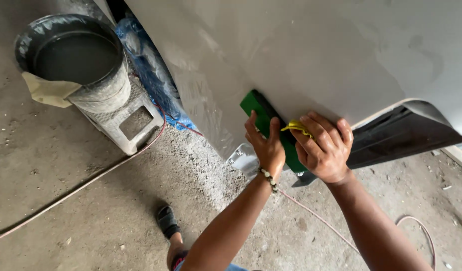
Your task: The person sands a large gray car panel using a green sanding block and a yellow cloth. They repeatedly dip the tools into a bucket of water and wipe the surface to smooth it.
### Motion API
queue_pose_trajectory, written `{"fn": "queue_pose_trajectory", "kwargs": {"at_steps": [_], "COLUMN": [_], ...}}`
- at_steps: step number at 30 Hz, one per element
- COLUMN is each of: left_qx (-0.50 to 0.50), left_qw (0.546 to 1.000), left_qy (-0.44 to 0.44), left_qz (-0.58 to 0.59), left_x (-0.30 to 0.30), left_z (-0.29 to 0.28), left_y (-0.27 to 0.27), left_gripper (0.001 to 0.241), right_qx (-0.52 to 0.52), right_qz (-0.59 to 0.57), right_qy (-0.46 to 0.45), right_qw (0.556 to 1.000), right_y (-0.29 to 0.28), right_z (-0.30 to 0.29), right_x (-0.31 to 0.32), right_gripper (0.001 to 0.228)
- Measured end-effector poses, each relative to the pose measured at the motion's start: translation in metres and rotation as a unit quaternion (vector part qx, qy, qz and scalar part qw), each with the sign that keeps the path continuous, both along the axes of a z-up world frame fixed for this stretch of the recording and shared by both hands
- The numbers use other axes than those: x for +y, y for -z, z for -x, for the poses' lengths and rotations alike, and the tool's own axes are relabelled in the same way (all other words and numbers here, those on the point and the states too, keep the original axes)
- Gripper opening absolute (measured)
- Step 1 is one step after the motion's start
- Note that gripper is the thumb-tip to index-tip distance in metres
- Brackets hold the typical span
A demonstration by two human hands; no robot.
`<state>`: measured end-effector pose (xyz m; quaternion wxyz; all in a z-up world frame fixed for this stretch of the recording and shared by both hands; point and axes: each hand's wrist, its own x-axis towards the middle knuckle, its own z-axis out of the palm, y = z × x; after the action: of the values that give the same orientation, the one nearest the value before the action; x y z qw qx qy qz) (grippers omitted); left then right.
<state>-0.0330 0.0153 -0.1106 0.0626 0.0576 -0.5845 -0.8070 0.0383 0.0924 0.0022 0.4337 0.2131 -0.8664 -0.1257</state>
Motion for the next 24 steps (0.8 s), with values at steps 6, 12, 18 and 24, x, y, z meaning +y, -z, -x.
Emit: {"fn": "queue_pose_trajectory", "kwargs": {"at_steps": [6,12,18,24], "left_qx": [-0.03,0.063,0.043,0.014], "left_qw": [0.997,0.995,0.996,0.996], "left_qy": [-0.072,-0.045,-0.077,-0.076], "left_qz": [0.03,0.056,-0.003,-0.038], "left_x": [-0.028,-0.027,-0.033,-0.069], "left_z": [0.075,0.086,0.124,0.207], "left_y": [-0.026,-0.008,-0.007,-0.026], "left_gripper": [0.064,0.065,0.064,0.063], "right_qx": [-0.012,0.0,-0.065,-0.076], "right_qz": [-0.003,0.007,0.014,-0.027], "right_qy": [0.032,0.07,0.103,0.094], "right_qw": [0.999,0.997,0.992,0.992], "right_y": [0.001,-0.002,-0.034,-0.051], "right_z": [0.001,0.004,0.038,0.122], "right_x": [-0.001,-0.014,-0.05,-0.082], "right_gripper": [0.015,0.019,0.027,0.035]}}
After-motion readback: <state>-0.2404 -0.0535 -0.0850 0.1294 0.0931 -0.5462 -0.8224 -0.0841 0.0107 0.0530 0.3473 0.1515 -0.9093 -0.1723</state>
